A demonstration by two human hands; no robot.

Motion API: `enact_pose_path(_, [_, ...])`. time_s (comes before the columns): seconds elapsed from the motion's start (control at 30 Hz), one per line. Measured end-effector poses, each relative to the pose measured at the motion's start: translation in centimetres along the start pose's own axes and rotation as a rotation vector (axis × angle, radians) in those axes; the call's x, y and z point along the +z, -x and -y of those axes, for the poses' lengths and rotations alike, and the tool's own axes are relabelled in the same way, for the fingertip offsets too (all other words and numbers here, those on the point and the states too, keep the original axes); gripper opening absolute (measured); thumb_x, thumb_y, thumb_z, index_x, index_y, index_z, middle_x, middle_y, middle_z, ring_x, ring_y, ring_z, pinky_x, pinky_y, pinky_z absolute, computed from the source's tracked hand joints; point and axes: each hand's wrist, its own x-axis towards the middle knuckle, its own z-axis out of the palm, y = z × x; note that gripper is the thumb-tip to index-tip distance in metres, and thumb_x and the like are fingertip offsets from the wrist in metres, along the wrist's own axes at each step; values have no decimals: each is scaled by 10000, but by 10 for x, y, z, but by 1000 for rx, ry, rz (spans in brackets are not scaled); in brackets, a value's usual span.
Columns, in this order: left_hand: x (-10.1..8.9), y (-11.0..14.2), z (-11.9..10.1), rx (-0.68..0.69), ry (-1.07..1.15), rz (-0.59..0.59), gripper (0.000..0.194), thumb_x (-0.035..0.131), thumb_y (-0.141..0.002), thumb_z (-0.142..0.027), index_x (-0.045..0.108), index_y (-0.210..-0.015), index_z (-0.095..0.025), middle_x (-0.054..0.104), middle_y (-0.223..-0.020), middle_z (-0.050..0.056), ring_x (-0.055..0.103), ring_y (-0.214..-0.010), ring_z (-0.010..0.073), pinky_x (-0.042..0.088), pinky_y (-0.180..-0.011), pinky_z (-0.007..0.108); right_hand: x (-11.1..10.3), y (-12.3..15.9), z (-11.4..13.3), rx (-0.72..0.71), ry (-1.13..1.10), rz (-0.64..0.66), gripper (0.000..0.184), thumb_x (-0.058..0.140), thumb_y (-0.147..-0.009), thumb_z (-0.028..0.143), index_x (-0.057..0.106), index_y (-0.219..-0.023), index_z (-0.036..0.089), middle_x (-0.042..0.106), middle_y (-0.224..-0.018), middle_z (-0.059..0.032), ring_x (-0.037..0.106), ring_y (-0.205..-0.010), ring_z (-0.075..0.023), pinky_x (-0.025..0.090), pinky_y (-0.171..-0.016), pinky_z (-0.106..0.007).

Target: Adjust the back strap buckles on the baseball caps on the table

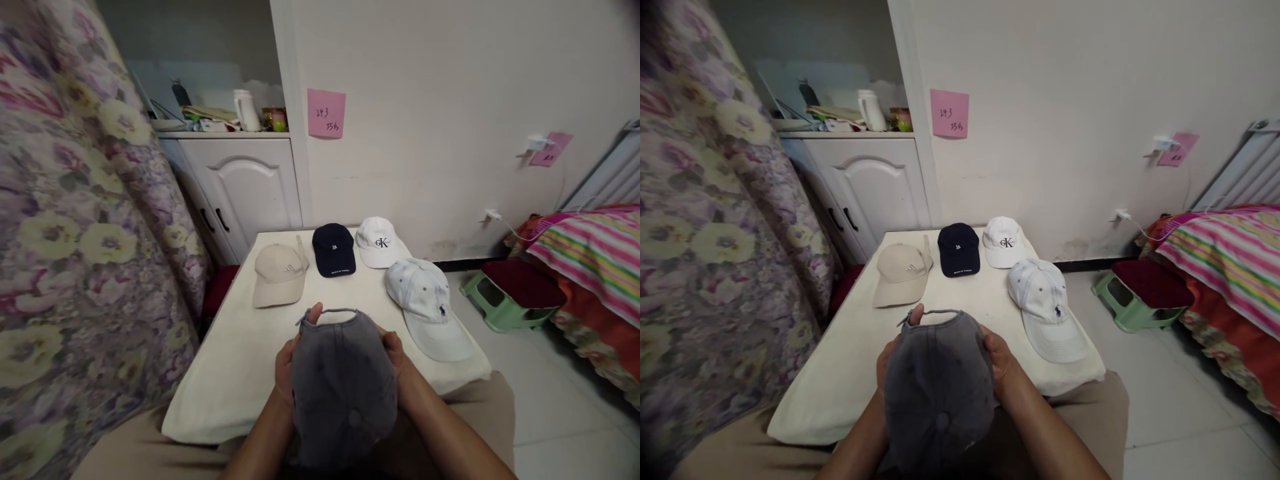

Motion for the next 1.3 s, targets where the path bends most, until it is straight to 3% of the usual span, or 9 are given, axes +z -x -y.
enact_pose_path(0.13, [5, -5, -3, 73, 244, -137, 486, 581, -860, -412, 557, -1339, -333, 671, -673, -51, 638, -617, 162, 523, -602, 258, -5, -3, 6, 133, 11, -17, 507, 797, -585, 639, 732, -862, 219, 774, -781, -39, 723, -752, -274, 579, -764, -430])
enact_pose_path(0.27, [0, -12, -5, 67, 307, -98, 264, 600, -867, -397, 727, -1049, -255, 729, -744, -9, 692, -741, 213, 557, -714, 318, -7, -7, 11, 194, -5, -50, 557, 703, -628, 740, 740, -828, 221, 777, -769, -44, 728, -848, -303, 573, -838, -465])
enact_pose_path(0.37, [-9, -16, -3, 67, 294, -56, 241, 672, -803, -406, 756, -876, -192, 760, -797, 45, 712, -887, 278, 551, -828, 367, -9, -9, 16, 188, -39, -28, 568, 658, -665, 758, 733, -831, 220, 781, -810, -65, 717, -930, -323, 572, -847, -484])
enact_pose_path(0.53, [-22, -23, 7, 8, 404, 106, 288, 649, -803, -394, 778, -927, -168, 787, -951, 86, 677, -1096, 347, 491, -988, 421, -12, -15, 26, 200, -105, -28, 600, 650, -708, 721, 713, -949, 176, 780, -945, -107, 699, -1035, -329, 551, -904, -496])
enact_pose_path(0.73, [-36, -39, 3, -55, 590, -52, 371, 446, -922, -283, 782, -979, -136, 800, -943, 80, 682, -1108, 304, 429, -1075, 417, -32, -28, 24, 108, -154, -50, 393, 740, -727, 526, 699, -881, 167, 787, -933, -111, 703, -1047, -322, 523, -960, -510])
enact_pose_path(0.9, [-43, -54, -5, -60, 607, 108, 436, 405, -946, -335, 712, -1192, -149, 770, -1104, 91, 637, -1189, 314, 399, -1101, 434, -47, -31, 16, 24, -158, -48, 284, 813, -611, 271, 707, -860, 186, 793, -856, -67, 722, -998, -307, 535, -963, -477])
enact_pose_path(1.0, [-47, -61, -3, -29, 610, 193, 457, 440, -911, -337, 667, -1266, -161, 748, -1170, 94, 611, -1220, 333, 404, -1097, 456, -50, -33, 15, -20, -161, -75, 278, 763, -643, 209, 704, -914, 192, 791, -925, -71, 721, -1004, -297, 546, -952, -476])
enact_pose_path(1.17, [-56, -68, 10, -49, 606, 211, 412, 530, -827, -257, 717, -1178, -150, 761, -1129, 108, 617, -1204, 359, 433, -1079, 474, -54, -39, 17, -55, -157, -147, 225, 715, -718, 284, 694, -925, 199, 775, -1024, -90, 701, -1059, -302, 555, -942, -487])
enact_pose_path(1.3, [-66, -72, 19, -82, 620, 189, 311, 513, -859, -237, 785, -987, -158, 786, -1042, 101, 626, -1197, 346, 426, -1093, 472, -61, -43, 15, -42, -144, -214, 207, 705, -727, 315, 702, -893, 191, 775, -1015, -99, 686, -1087, -309, 547, -958, -487])
